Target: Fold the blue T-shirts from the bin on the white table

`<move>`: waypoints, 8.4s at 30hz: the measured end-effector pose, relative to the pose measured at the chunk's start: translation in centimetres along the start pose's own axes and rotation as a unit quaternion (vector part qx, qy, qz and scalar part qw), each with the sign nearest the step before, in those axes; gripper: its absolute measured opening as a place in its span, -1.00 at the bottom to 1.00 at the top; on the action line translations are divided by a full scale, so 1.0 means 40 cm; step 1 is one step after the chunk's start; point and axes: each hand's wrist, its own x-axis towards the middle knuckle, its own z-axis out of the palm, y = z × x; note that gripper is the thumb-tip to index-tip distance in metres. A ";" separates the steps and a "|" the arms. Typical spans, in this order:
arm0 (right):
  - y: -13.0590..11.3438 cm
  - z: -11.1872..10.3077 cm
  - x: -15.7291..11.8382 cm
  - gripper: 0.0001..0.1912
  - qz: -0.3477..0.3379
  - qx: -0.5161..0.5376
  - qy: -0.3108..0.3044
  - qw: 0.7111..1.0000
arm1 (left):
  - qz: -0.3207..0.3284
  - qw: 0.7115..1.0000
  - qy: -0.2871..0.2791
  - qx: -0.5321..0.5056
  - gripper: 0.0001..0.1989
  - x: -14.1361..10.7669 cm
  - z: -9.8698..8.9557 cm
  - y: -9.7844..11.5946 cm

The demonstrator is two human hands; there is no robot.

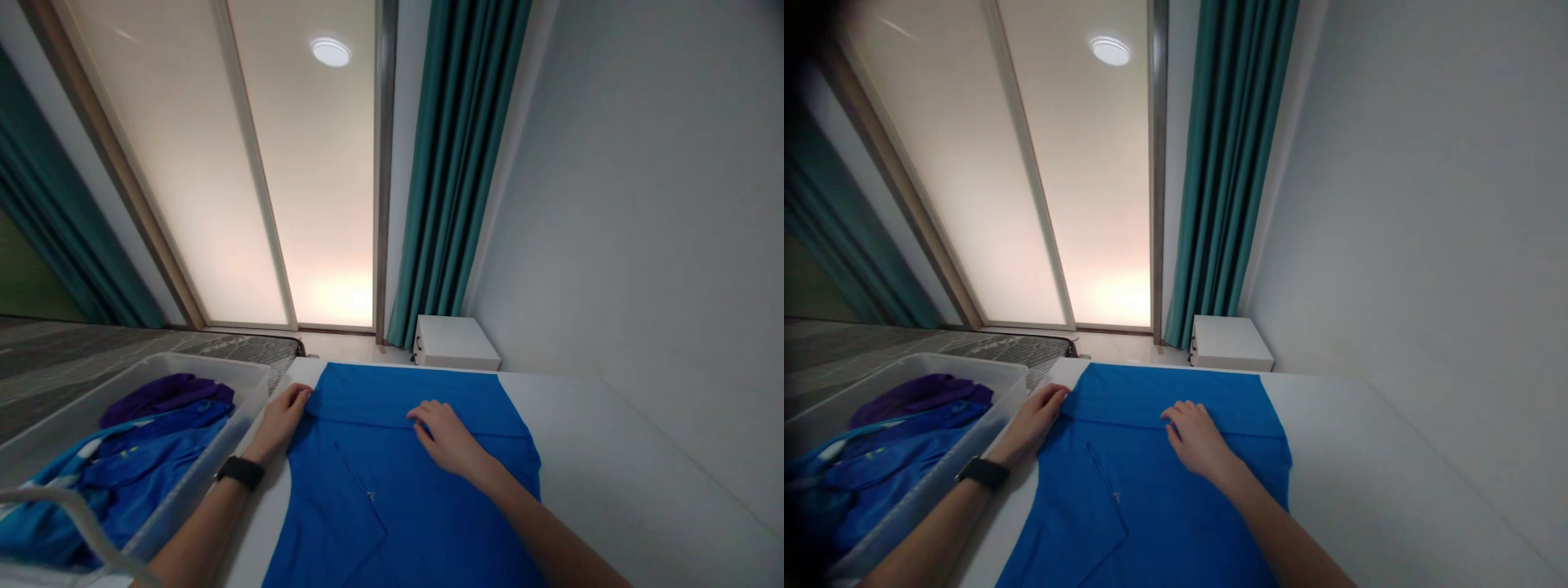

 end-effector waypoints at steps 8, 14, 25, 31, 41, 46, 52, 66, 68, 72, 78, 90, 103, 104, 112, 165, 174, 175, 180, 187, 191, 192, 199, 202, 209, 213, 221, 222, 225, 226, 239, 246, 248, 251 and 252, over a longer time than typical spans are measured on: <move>-0.207 0.149 0.215 -0.77 -0.066 0.002 -0.021 0.998 | 0.004 0.992 -0.027 -0.120 -0.66 0.004 0.004 -0.003; -0.294 0.238 0.282 -0.72 0.005 -0.031 0.005 0.999 | 0.011 0.993 -0.027 -0.111 -0.70 0.003 0.011 -0.019; -0.229 0.227 0.366 -0.89 0.057 0.077 0.099 0.990 | 0.012 0.997 -0.015 -0.079 -0.74 0.000 0.022 -0.029; -0.134 0.112 0.411 -0.84 0.040 0.159 0.231 0.959 | 0.022 1.000 -0.011 -0.018 -0.79 -0.001 0.020 -0.027; -0.103 0.085 0.390 -0.81 0.037 0.211 0.219 0.952 | 0.039 0.997 0.009 0.071 -0.73 0.041 0.031 -0.021; -0.105 0.066 0.390 -0.81 0.037 0.185 0.221 0.957 | 0.044 0.989 -0.022 0.142 -0.64 0.137 0.063 0.001; -0.092 0.056 0.390 -0.80 0.035 0.195 0.219 0.955 | 0.071 0.977 -0.091 0.180 -0.83 0.215 0.074 0.032; -0.084 0.058 0.389 -0.80 0.039 0.190 0.261 0.946 | 0.105 0.961 -0.211 0.146 -0.87 0.258 0.058 0.043; -0.089 0.059 0.389 -0.82 0.028 0.186 0.250 0.950 | 0.100 0.966 -0.189 0.147 -0.85 0.258 0.058 0.041; -0.110 0.067 0.388 -0.88 -0.034 0.193 0.175 0.965 | 0.088 0.973 -0.154 0.146 -0.89 0.256 0.063 0.029; -0.153 0.105 0.377 -0.94 -0.080 0.173 0.074 0.979 | 0.067 0.979 -0.135 0.140 -0.85 0.260 0.066 0.013; -0.211 0.217 0.334 -0.94 -0.167 0.033 -0.036 0.985 | 0.030 0.987 -0.118 0.107 -0.79 0.279 0.082 -0.005; -0.181 0.187 0.338 -0.69 -0.128 0.071 -0.023 0.989 | 0.025 0.990 -0.103 0.089 -0.76 0.273 0.081 -0.012; -0.180 0.186 0.337 -0.68 -0.132 0.068 -0.033 0.988 | 0.026 0.990 -0.104 0.093 -0.79 0.271 0.082 -0.010; -0.204 0.162 0.319 -0.60 -0.135 -0.050 -0.120 0.982 | 0.027 0.987 -0.106 0.115 -0.91 0.269 0.086 -0.013; -0.107 0.116 0.343 -0.84 0.050 0.004 -0.243 0.969 | 0.154 0.952 -0.026 0.263 -0.84 0.033 0.020 -0.030; -0.119 0.095 0.339 -0.85 0.036 0.009 -0.261 0.965 | 0.149 0.949 -0.032 0.277 -0.85 0.031 0.019 -0.022; -0.125 0.090 0.339 -0.88 0.026 0.014 -0.257 0.966 | 0.146 0.947 -0.032 0.285 -0.84 0.030 0.019 -0.019; -0.152 0.065 0.333 -0.90 0.001 0.019 -0.220 0.975 | 0.141 0.942 -0.039 0.301 -0.83 0.027 0.019 -0.013; -0.139 0.063 0.267 -0.92 -0.044 -0.019 -0.159 0.986 | 0.146 0.945 -0.038 0.291 -0.82 0.034 0.020 -0.028; -0.126 0.083 0.224 -0.90 -0.096 -0.071 -0.118 0.986 | 0.143 0.946 -0.038 0.290 -0.83 0.038 0.021 -0.034; -0.124 0.088 0.218 -0.88 -0.107 -0.086 -0.108 0.985 | 0.142 0.946 -0.037 0.288 -0.83 0.039 0.021 -0.035; -0.115 0.101 0.213 -0.84 -0.133 -0.184 -0.093 0.969 | 0.146 0.948 -0.038 0.280 -0.81 0.039 0.019 -0.035; -0.114 0.096 0.209 -0.79 -0.119 -0.182 -0.100 0.971 | 0.150 0.947 -0.038 0.281 -0.81 0.039 0.019 -0.034; -0.098 0.065 0.193 -0.66 -0.071 -0.183 -0.134 0.971 | 0.146 0.948 -0.035 0.279 -0.82 0.040 0.022 -0.035; -0.080 0.052 0.182 -0.69 -0.074 -0.157 -0.143 0.974 | 0.151 0.949 -0.031 0.276 -0.81 0.040 0.023 -0.038; -0.070 0.048 0.158 -0.83 -0.066 -0.060 -0.118 0.989 | 0.156 0.952 -0.020 0.261 -0.74 0.047 0.022 -0.042; -0.068 0.053 0.157 -0.77 -0.064 -0.051 -0.102 0.991 | 0.154 0.955 -0.018 0.252 -0.73 0.050 0.021 -0.042; -0.054 0.077 0.151 -0.56 -0.057 -0.041 -0.088 0.994 | 0.130 0.966 -0.011 0.223 -0.71 0.057 0.017 -0.040; -0.048 0.088 0.149 -0.51 -0.053 -0.041 -0.098 0.993 | 0.120 0.969 -0.009 0.218 -0.71 0.059 0.017 -0.039; -0.023 0.138 0.145 -0.34 -0.031 -0.050 -0.145 0.988 | 0.008 0.968 -0.067 0.241 -0.77 0.212 0.048 0.011; -0.029 0.130 0.144 -0.35 -0.022 -0.043 -0.145 0.988 | -0.051 0.949 -0.114 0.289 -0.67 0.268 0.068 0.032; -0.030 0.128 0.144 -0.35 -0.021 -0.042 -0.144 0.988 | -0.062 0.947 -0.118 0.294 -0.65 0.271 0.077 0.040; -0.031 0.127 0.145 -0.35 -0.021 -0.042 -0.143 0.989 | -0.080 0.946 -0.122 0.291 -0.64 0.272 0.087 0.054; -0.032 0.127 0.145 -0.35 -0.020 -0.042 -0.143 0.989 | -0.085 0.946 -0.123 0.288 -0.65 0.271 0.089 0.058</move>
